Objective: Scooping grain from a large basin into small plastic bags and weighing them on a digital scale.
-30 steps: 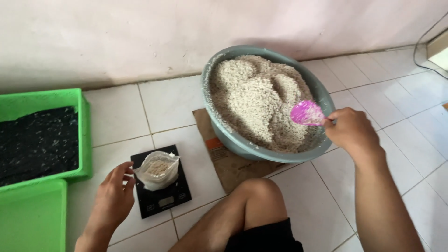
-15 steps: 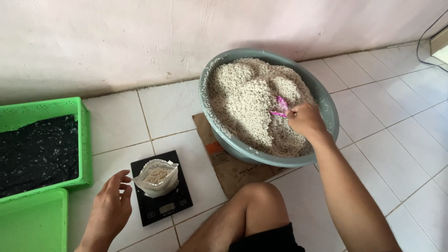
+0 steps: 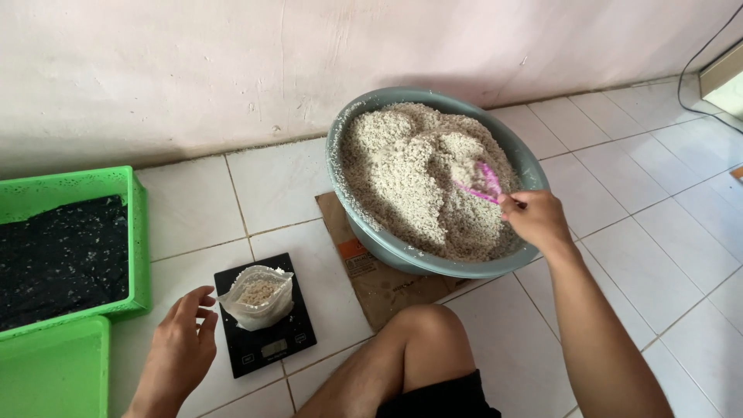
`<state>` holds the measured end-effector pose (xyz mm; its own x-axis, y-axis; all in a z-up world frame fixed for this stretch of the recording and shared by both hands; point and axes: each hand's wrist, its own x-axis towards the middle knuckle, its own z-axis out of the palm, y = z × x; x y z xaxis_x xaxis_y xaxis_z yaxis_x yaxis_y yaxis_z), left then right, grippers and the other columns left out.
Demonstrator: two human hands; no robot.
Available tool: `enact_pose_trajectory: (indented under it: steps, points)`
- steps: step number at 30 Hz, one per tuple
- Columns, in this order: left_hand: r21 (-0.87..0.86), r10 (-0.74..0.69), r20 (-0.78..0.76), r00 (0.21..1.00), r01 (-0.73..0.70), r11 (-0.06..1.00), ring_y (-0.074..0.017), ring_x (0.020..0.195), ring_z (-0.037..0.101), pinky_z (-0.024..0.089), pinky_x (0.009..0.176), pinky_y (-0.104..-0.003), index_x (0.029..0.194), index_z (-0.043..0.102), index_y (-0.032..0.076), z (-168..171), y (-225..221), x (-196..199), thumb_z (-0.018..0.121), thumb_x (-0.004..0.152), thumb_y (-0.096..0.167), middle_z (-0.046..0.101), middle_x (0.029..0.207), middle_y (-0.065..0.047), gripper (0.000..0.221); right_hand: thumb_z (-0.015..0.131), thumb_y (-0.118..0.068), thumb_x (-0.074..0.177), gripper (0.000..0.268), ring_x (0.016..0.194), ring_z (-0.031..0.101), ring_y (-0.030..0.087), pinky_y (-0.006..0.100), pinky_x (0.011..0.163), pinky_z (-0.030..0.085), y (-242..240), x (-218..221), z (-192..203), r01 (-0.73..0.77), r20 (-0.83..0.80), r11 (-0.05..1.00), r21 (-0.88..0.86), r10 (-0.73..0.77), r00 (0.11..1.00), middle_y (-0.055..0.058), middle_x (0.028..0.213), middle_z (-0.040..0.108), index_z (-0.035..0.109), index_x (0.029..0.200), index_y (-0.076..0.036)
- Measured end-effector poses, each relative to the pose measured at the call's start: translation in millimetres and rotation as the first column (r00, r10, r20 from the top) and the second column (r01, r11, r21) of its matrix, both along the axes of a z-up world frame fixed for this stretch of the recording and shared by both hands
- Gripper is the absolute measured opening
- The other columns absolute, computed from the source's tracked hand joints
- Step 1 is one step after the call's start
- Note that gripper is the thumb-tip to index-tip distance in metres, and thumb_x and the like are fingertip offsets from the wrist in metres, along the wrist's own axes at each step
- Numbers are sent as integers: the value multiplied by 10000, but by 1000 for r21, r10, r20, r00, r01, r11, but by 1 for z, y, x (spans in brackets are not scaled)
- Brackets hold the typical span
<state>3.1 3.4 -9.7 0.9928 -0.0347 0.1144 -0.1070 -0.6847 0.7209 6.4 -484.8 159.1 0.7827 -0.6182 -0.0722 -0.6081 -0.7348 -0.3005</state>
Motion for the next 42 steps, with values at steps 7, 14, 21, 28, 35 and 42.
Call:
enact_pose_trajectory:
  steps: [7,14,21,28,35,42]
  points:
    - [-13,-10,56,998,10,1000,-212,834,715,595,661,-358,1223,601,46,-3,3,-1,618,818,-38,705,1034,-89,413,583,-280,1018,285,419,476,117,247,427,416,0,-8,1,-21,82,999,-32,24,996,73,855,761,735,1080,-47]
    - [-21,0,90,996,2,1000,-214,746,708,573,630,-354,1199,616,62,6,3,-4,638,808,-20,731,924,-68,400,618,-265,981,258,556,593,152,287,547,475,16,-16,9,-84,109,996,-38,87,990,63,813,758,742,1074,-59]
    - [-3,-9,72,997,10,1000,-191,746,701,577,623,-333,1215,613,78,9,3,-4,645,809,-17,725,914,-55,417,609,-271,994,280,561,590,144,280,539,462,23,-12,10,-61,93,998,5,60,994,71,812,759,739,1098,-46]
    - [-8,-14,39,999,14,1000,-189,720,697,569,623,-347,1211,607,79,16,2,-4,640,815,-17,729,892,-44,409,571,-258,1017,281,445,476,111,250,442,394,13,-11,2,-27,26,1000,-7,27,999,75,892,767,714,1137,-48]
    - [-46,-37,79,996,41,998,-179,712,688,569,623,-332,1203,605,72,9,1,-4,642,811,-34,720,881,-40,408,616,-283,984,285,601,599,139,283,600,485,8,-15,2,-43,75,999,-10,43,996,42,822,762,739,1100,-53]
    - [-55,-27,50,998,30,998,-200,718,702,559,637,-357,1199,607,97,9,1,-4,648,794,-29,735,879,-47,427,652,-223,950,254,447,468,116,255,420,364,45,-24,8,-167,196,985,46,154,968,66,797,754,727,1126,-57]
